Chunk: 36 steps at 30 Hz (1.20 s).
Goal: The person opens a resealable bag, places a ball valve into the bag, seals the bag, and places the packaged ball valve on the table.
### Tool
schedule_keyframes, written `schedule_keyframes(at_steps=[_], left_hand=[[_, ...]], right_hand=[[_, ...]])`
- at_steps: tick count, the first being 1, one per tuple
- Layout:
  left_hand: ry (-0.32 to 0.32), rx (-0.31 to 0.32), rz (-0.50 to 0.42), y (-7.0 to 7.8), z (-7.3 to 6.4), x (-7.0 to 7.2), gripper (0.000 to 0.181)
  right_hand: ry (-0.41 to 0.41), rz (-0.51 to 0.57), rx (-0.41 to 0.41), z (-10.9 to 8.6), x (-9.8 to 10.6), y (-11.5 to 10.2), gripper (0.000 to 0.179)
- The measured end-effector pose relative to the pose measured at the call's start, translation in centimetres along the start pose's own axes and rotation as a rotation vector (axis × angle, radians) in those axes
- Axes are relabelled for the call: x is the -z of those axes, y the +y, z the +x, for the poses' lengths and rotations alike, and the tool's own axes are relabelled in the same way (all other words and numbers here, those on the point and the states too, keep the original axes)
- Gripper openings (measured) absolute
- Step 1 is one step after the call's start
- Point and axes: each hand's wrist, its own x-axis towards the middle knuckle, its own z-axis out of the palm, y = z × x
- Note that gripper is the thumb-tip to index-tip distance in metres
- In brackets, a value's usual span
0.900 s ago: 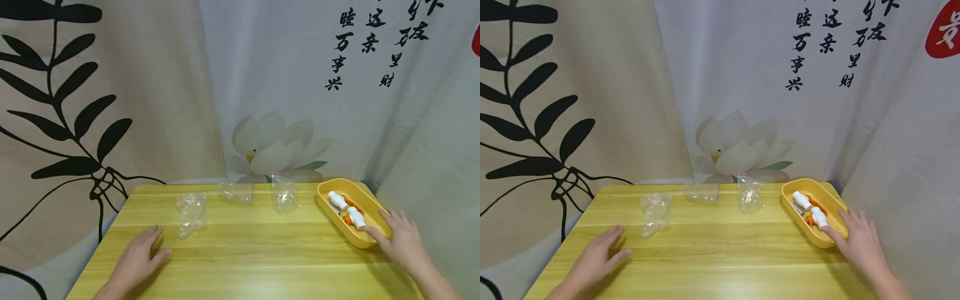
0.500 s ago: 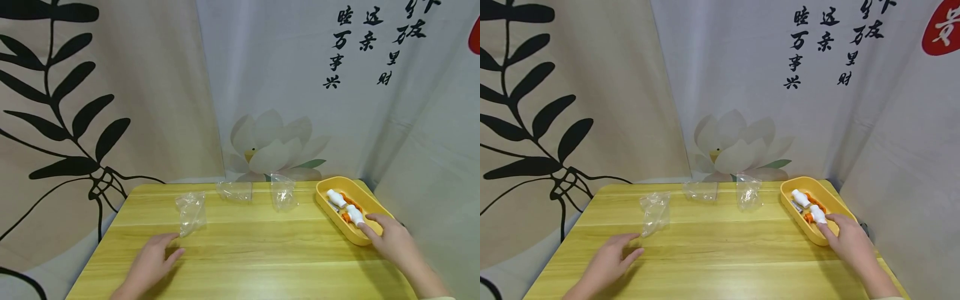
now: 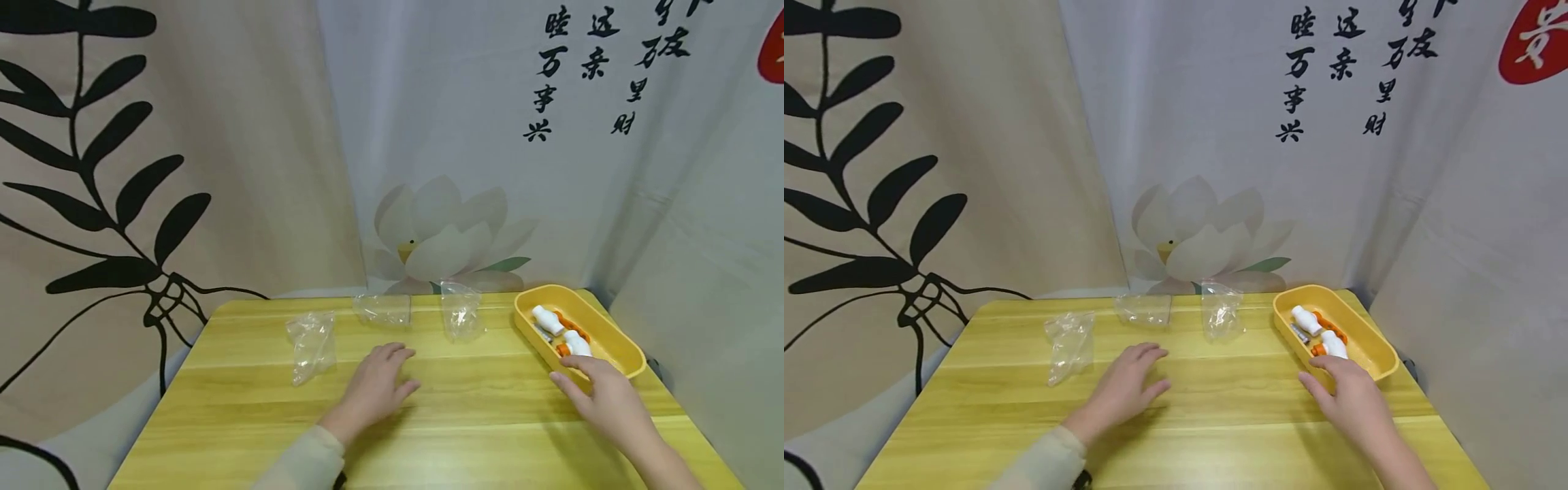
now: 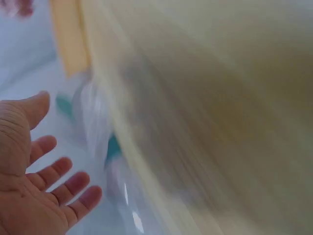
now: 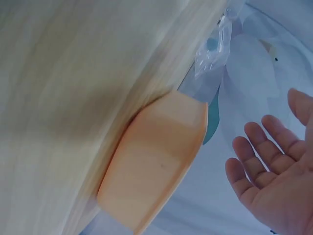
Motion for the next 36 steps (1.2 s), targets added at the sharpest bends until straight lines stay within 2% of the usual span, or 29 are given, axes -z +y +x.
schedule_keyframes(at_steps=[3,6,9,13,19,23,26,29,33,36], left_hand=[[-0.09,-0.065,0.128,2.7,3.6,-2.5,0.067],[-0.116,-0.087,0.245,4.4,6.5,-4.3,0.069],[-0.112,-0.053,0.285,5.0,8.2,-5.3,0.067],[-0.152,0.025,0.229,4.7,9.2,-6.0,0.058],[-0.289,0.104,0.203,4.2,9.3,-6.7,0.065],[-0.297,0.1,0.185,4.1,9.1,-6.8,0.065],[-0.29,0.055,0.195,4.0,8.4,-6.2,0.061],[-0.268,-0.038,0.234,3.7,7.2,-5.4,0.056],[-0.196,-0.18,0.259,2.9,5.0,-4.4,0.045],[-0.139,-0.252,0.264,2.0,3.1,-3.6,0.036]], right_hand=[[0.003,0.004,0.025,-0.3,-0.7,-0.7,0.034],[-0.002,0.006,0.048,-0.5,-1.2,-1.3,0.031],[-0.028,0.009,0.059,-0.5,-1.5,-1.8,0.03],[-0.05,0.015,0.058,-0.7,-1.7,-2.5,0.027],[-0.042,0.015,0.082,-1.0,-2.1,-2.8,0.024],[-0.084,0.021,0.053,-1.1,-2.1,-2.9,0.024],[-0.137,0.028,0.022,-1.1,-2.3,-3.0,0.025],[-0.183,0.033,0.017,-1.2,-2.7,-3.1,0.027],[-0.209,0.045,0.03,-1.6,-3.2,-3.6,0.026],[-0.213,0.06,0.052,-1.9,-3.5,-3.9,0.027]])
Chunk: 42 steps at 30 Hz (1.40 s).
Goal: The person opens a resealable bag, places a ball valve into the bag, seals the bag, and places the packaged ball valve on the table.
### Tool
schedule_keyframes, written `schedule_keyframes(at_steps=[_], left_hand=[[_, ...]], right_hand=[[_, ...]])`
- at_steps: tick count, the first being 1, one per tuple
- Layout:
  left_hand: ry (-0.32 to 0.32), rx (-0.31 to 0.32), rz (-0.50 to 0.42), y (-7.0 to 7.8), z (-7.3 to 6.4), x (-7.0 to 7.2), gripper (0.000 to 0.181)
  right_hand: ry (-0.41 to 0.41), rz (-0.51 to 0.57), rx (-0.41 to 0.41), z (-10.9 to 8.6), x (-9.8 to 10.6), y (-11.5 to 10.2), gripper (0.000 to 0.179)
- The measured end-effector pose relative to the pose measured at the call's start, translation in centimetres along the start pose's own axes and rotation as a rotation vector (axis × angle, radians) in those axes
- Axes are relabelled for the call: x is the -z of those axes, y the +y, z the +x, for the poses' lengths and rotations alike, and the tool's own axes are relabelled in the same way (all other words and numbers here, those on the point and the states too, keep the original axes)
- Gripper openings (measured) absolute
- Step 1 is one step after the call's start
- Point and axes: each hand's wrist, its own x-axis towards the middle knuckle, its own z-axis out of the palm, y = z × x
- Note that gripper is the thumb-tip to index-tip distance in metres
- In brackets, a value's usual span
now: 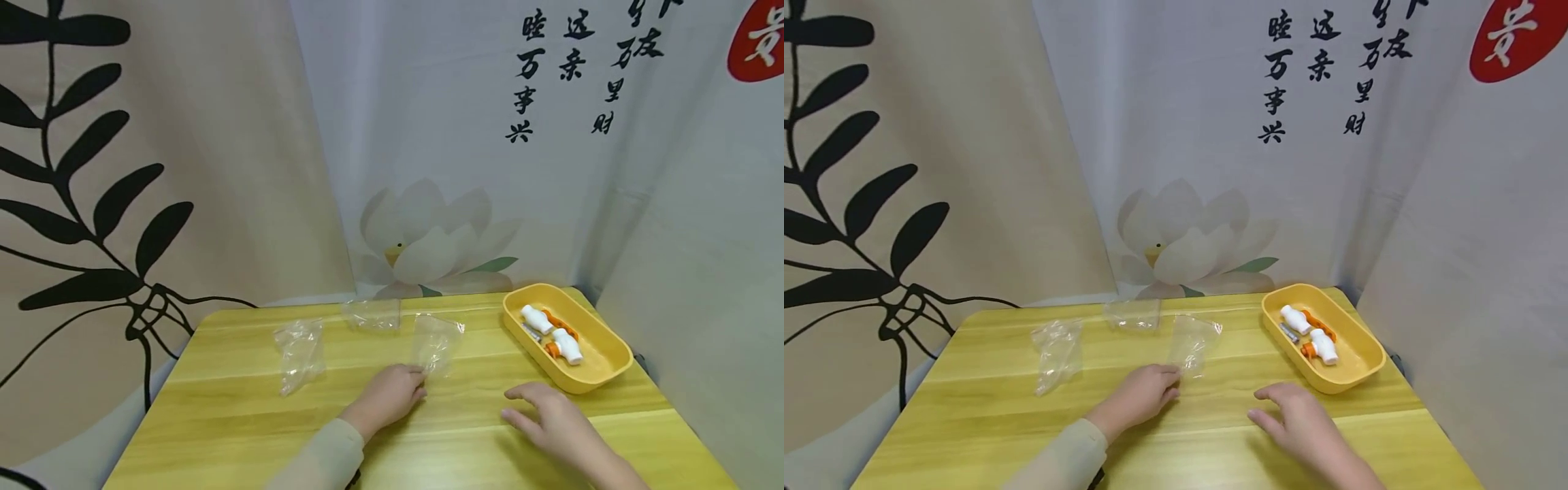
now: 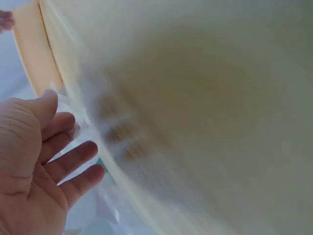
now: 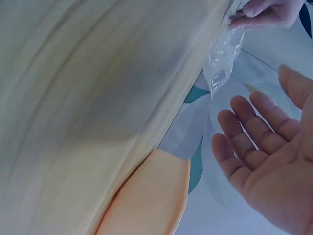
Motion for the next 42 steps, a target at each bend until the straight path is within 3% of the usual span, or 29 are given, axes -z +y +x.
schedule_keyframes(at_steps=[3,6,14,18,24,28,31,36,42], left_hand=[[0.051,-0.022,0.002,-0.8,-2.8,0.6,0.034],[0.142,-0.032,-0.047,-1.6,-5.6,1.3,0.032],[0.566,-0.015,-0.211,-2.7,-11.3,1.9,0.028],[0.674,0.035,-0.248,-2.5,-13.0,2.0,0.032],[0.761,0.084,-0.23,-1.9,-14.1,3.1,0.037],[0.824,0.015,-0.206,-1.6,-14.2,4.1,0.032],[0.89,-0.034,-0.222,-1.4,-14.1,4.5,0.008],[0.987,-0.053,-0.266,-0.9,-13.4,4.5,0.037],[1.015,-0.143,-0.353,-0.8,-13.0,4.1,0.029]], right_hand=[[-0.012,0.018,0.057,0.1,-0.3,-0.4,0.028],[-0.042,0.044,0.08,0.1,-0.5,-0.8,0.031],[-0.092,0.089,0.055,-0.1,-0.9,-2.0,0.032],[-0.08,0.12,0.071,-0.3,-1.1,-2.5,0.031],[-0.089,0.176,0.083,-0.4,-1.4,-3.3,0.03],[-0.122,0.275,0.059,-0.3,-1.3,-3.9,0.026],[-0.155,0.402,0.052,-0.2,-1.3,-4.5,0.021],[-0.256,0.604,0.015,0.2,-1.6,-5.7,0.021],[-0.359,0.779,-0.102,0.7,-2.1,-6.5,0.032]])
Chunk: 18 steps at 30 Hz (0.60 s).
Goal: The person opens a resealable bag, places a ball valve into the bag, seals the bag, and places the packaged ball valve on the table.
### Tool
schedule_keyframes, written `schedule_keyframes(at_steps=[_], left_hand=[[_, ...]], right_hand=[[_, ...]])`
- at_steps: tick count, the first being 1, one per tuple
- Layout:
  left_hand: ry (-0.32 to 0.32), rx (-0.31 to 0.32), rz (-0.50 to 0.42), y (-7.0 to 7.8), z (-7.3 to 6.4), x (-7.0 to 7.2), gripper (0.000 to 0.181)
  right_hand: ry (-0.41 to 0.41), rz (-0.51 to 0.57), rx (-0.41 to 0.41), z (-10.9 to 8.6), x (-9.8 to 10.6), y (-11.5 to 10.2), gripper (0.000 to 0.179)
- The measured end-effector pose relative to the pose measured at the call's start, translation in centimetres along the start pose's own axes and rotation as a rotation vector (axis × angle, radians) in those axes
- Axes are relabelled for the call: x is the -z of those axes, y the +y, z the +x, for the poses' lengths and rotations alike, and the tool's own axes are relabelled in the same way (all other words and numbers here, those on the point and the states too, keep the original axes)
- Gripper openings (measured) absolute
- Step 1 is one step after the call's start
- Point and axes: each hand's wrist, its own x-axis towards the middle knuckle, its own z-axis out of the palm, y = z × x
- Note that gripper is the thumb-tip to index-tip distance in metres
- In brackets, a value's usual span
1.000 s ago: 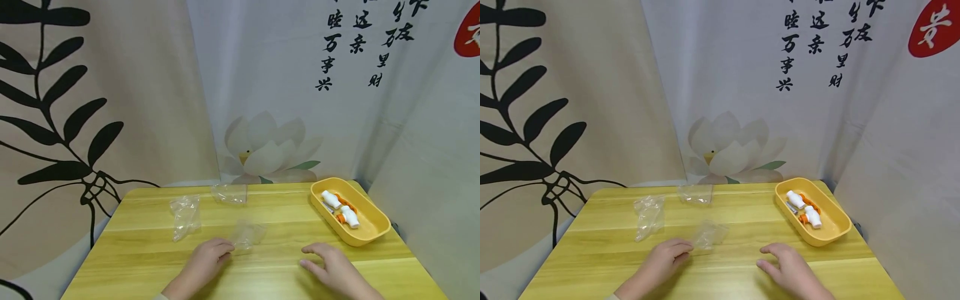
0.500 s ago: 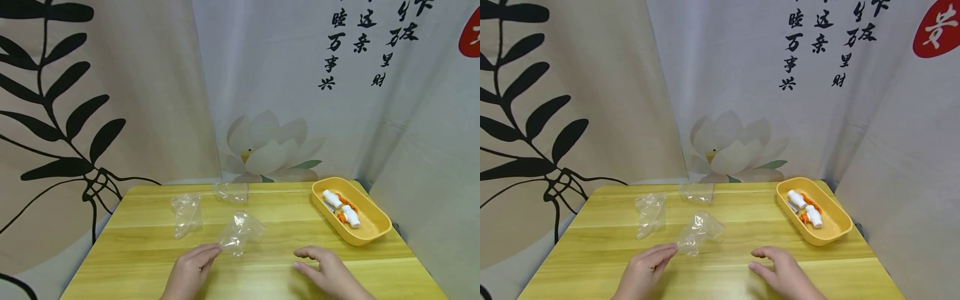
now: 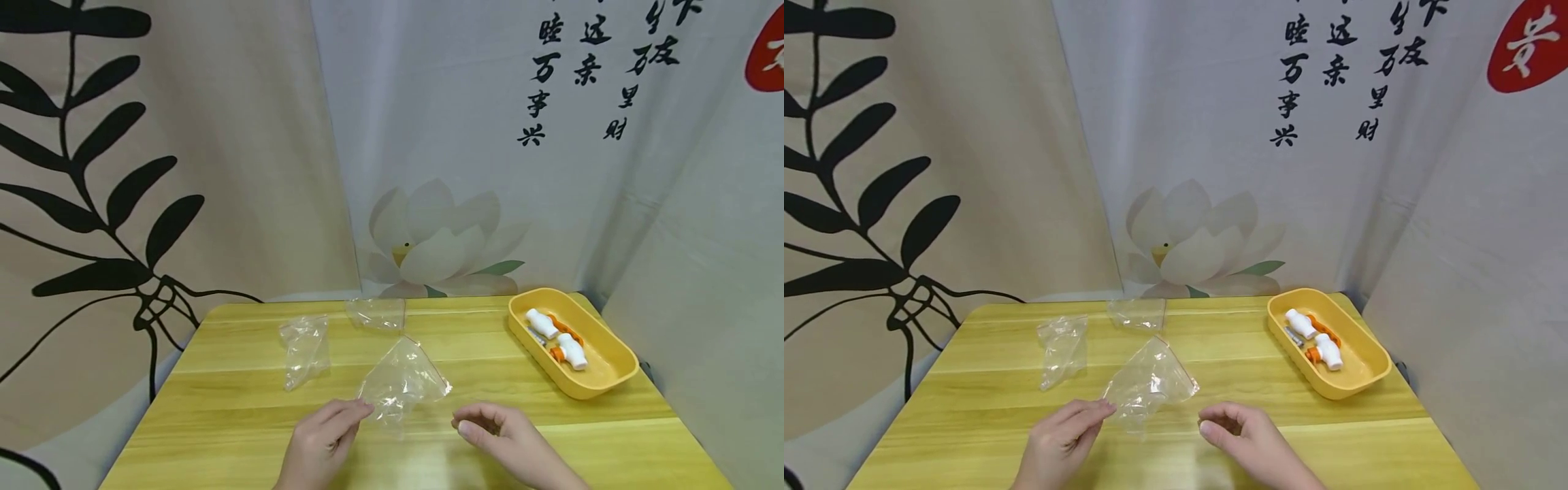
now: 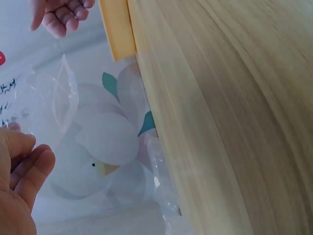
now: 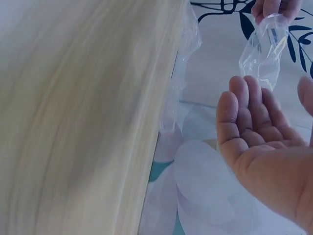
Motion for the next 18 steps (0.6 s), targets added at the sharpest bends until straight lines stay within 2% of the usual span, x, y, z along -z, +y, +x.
schedule_keyframes(at_steps=[6,10,13,16,18], left_hand=[[0.041,0.014,-0.12,-0.2,-0.2,-0.5,0.029],[0.045,0.02,-0.163,-0.4,-0.3,-0.7,0.023],[0.017,0.045,-0.172,-0.4,-0.5,-0.8,0.01],[-0.016,0.074,-0.167,-0.4,-0.7,-0.8,0.015],[-0.018,0.066,-0.156,-0.5,-0.8,-0.9,0.013]], right_hand=[[-0.019,0.234,-0.068,1.0,-1.1,-0.3,0.046],[0.013,0.346,-0.108,1.5,-2.3,-0.9,0.04],[0.1,0.37,-0.114,1.7,-3.2,-1.4,0.032],[0.199,0.332,-0.112,1.9,-4.0,-2.0,0.031],[0.241,0.301,-0.11,2.0,-4.4,-2.2,0.035]])
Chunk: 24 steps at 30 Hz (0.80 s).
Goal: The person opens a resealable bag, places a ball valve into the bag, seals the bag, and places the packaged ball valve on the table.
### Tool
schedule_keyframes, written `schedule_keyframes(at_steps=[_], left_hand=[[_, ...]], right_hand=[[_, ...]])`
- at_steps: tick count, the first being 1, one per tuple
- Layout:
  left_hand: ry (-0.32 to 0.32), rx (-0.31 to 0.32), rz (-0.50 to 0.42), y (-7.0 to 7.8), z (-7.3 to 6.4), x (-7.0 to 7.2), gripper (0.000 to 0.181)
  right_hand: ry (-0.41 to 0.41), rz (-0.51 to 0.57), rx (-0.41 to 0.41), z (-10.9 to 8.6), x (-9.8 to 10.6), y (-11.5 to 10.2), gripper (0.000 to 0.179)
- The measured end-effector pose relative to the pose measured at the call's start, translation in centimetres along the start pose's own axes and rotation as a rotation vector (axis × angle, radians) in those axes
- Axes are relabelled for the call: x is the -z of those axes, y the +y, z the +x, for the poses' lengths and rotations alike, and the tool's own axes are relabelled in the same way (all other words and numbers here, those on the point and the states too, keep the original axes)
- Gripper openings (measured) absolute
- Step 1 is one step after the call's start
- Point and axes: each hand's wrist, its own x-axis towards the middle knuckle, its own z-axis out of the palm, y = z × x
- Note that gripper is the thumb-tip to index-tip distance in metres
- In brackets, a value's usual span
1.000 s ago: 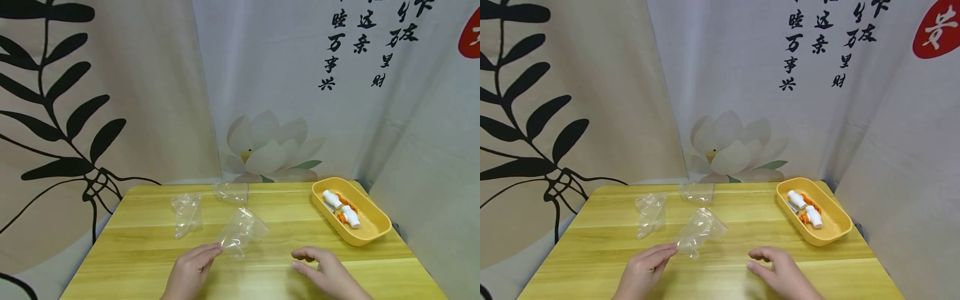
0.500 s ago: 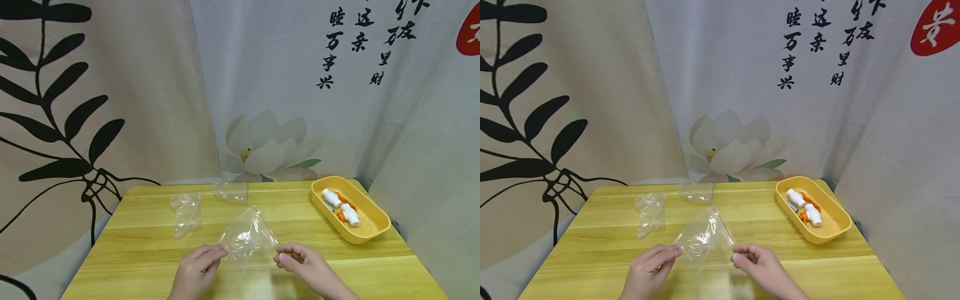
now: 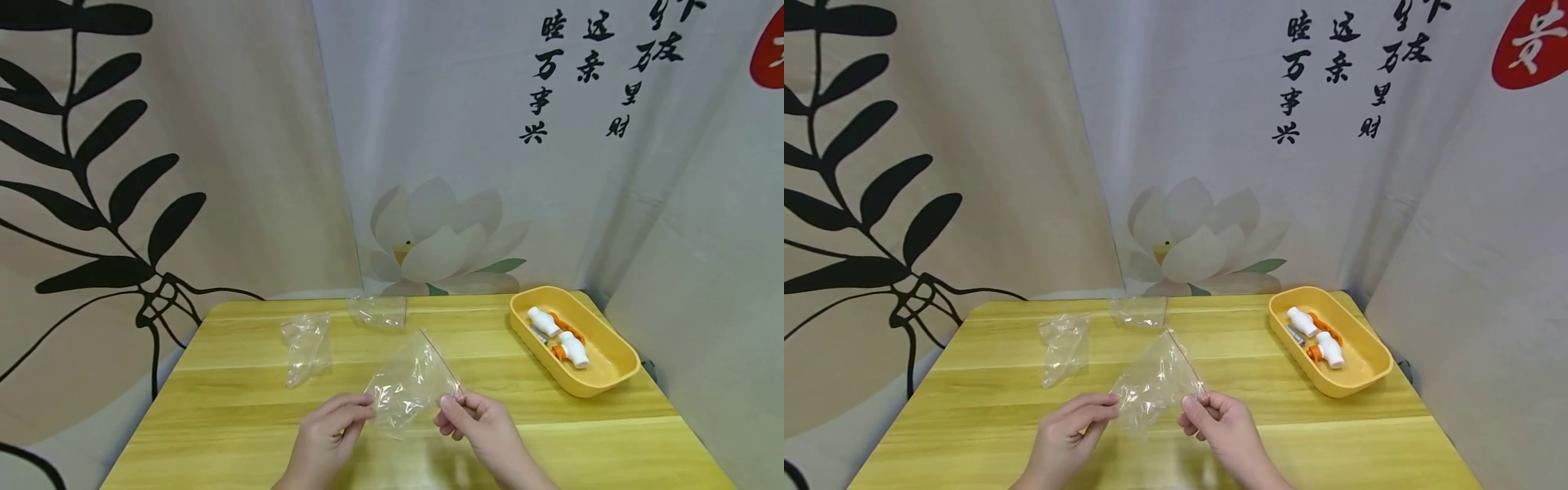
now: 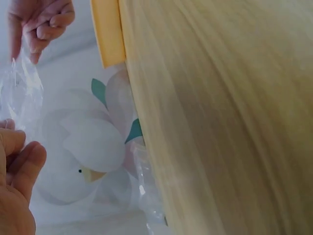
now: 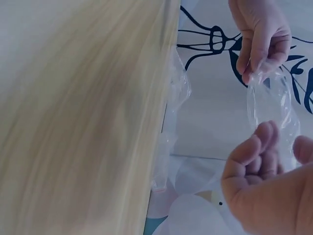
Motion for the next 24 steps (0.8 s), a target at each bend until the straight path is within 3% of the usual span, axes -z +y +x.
schedule_keyframes(at_steps=[5,7,9,11,14,17,19,22,24], left_hand=[[0.024,-0.038,0.03,0.0,-0.2,-0.2,0.023],[0.005,-0.011,0.039,0.2,-0.3,-0.3,0.016],[-0.054,0.064,0.049,0.6,-0.4,-0.3,0.021],[-0.16,0.209,0.041,1.3,-0.5,-0.4,0.028],[-0.371,0.502,-0.081,2.6,-0.1,-0.4,0.028],[-0.492,0.775,-0.258,3.7,0.7,-0.7,0.042],[-0.492,0.886,-0.348,4.2,1.4,-0.9,0.047],[-0.448,1.036,-0.384,5.0,2.3,-1.2,0.048],[-0.413,1.094,-0.393,5.4,2.5,-1.3,0.048]], right_hand=[[0.043,-0.036,0.039,-0.1,-0.9,0.1,0.035],[0.071,-0.092,0.141,-0.3,-1.2,0.3,0.025],[0.106,-0.207,0.339,-0.4,-1.6,0.7,0.015],[0.151,-0.352,0.588,-0.4,-2.0,1.1,0.015],[0.239,-0.628,0.942,0.0,-2.5,1.6,0.014],[0.316,-0.846,1.163,0.4,-3.0,1.9,0.023],[0.359,-0.947,1.259,0.6,-3.3,2.1,0.036],[0.396,-1.039,1.323,0.5,-3.7,2.3,0.041],[0.404,-1.072,1.357,0.5,-3.9,2.5,0.041]])
